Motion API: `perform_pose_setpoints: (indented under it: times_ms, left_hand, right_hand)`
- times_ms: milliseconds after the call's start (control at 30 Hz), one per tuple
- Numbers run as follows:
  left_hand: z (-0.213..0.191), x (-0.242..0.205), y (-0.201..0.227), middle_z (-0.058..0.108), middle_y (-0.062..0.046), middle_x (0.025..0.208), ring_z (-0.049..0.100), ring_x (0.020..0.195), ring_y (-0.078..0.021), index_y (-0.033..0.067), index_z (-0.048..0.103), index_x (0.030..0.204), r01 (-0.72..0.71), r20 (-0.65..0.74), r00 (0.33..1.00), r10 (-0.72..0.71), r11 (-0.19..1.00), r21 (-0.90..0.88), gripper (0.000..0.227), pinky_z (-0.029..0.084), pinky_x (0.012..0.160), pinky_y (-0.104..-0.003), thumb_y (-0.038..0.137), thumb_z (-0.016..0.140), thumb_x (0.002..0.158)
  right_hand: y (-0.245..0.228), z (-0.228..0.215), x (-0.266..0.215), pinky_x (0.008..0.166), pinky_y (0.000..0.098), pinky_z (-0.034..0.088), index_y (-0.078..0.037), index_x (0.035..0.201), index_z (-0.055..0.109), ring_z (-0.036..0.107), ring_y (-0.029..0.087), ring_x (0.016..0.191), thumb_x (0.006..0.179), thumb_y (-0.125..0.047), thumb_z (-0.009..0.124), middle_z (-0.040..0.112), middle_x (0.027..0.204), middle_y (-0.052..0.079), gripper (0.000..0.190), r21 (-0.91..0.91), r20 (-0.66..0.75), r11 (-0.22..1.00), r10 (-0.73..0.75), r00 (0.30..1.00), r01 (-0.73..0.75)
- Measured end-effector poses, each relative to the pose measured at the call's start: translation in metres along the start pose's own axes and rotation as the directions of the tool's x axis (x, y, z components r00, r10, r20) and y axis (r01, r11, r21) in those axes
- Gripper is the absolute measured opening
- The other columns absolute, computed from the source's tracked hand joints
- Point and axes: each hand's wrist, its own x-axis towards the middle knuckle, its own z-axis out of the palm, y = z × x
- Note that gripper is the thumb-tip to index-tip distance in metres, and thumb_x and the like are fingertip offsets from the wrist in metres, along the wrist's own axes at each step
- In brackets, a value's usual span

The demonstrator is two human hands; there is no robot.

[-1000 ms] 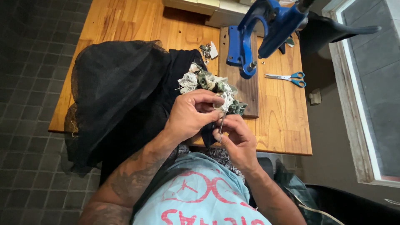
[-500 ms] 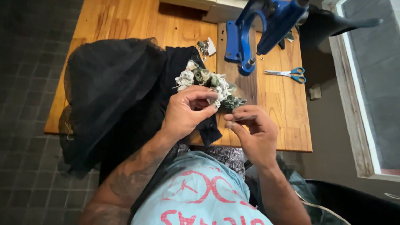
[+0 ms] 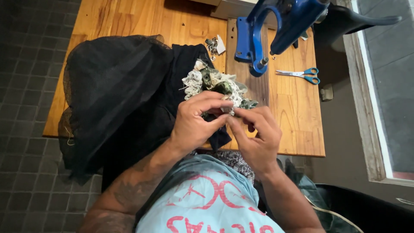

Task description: Using a hand press and manual manipulation to attach and detail decorative elements on a garment

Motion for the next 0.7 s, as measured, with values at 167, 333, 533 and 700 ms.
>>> perform_pose_setpoints:
  times_ms: [167, 333, 533, 700]
  left_hand:
    - [-0.003, 0.000, -0.004, 0.075, -0.010, 0.102, 0.074, 0.083, -0.0156, 0.0052, 0.080, 0.105, 0.051, -0.001, 0.999, -0.051, 0.996, -0.074, 0.028, 0.064, 0.071, -0.024, 0.004, 0.086, 0.077]
    - [-0.011, 0.000, -0.023, 0.074, -0.011, 0.104, 0.073, 0.086, -0.0134, 0.0032, 0.079, 0.106, 0.106, -0.016, 0.994, -0.110, 0.982, -0.155, 0.030, 0.063, 0.074, -0.023, 0.003, 0.086, 0.077]
    - [-0.012, -0.006, -0.027, 0.072, -0.011, 0.106, 0.072, 0.089, -0.0135, -0.0005, 0.078, 0.109, 0.168, 0.051, 0.986, -0.160, 0.945, -0.280, 0.035, 0.064, 0.077, -0.024, 0.000, 0.088, 0.076]
    - [-0.023, -0.011, -0.022, 0.071, -0.012, 0.104, 0.072, 0.090, -0.0142, -0.0019, 0.077, 0.108, 0.189, 0.089, 0.982, -0.169, 0.928, -0.321, 0.036, 0.064, 0.077, -0.025, -0.002, 0.088, 0.074]
  right_hand:
    - [0.007, 0.010, 0.001, 0.053, 0.0244, 0.044, 0.002, 0.095, 0.076, 0.054, 0.013, 0.063, 0.093, 0.001, 0.077, 0.064, 0.084, 0.009, 0.003, 0.023, 0.007, 0.998, -0.056, 0.998, 0.056]
    - [0.013, -0.001, -0.011, 0.059, 0.0295, 0.045, 0.002, 0.088, 0.070, 0.054, 0.019, 0.070, 0.097, -0.009, 0.073, 0.059, 0.083, 0.012, 0.015, 0.200, -0.004, 0.977, -0.069, 0.998, 0.069]
    - [0.016, 0.006, -0.007, 0.051, 0.0296, 0.043, -0.003, 0.077, 0.068, 0.051, 0.018, 0.058, 0.092, -0.004, 0.079, 0.060, 0.070, 0.009, 0.019, 0.048, 0.037, 0.998, 0.030, 0.999, -0.032]
    - [0.017, 0.008, 0.005, 0.056, 0.0336, 0.046, 0.006, 0.110, 0.073, 0.055, 0.024, 0.067, 0.089, 0.002, 0.083, 0.059, 0.084, 0.016, 0.024, -0.064, 0.044, 0.993, -0.096, 0.994, 0.099]
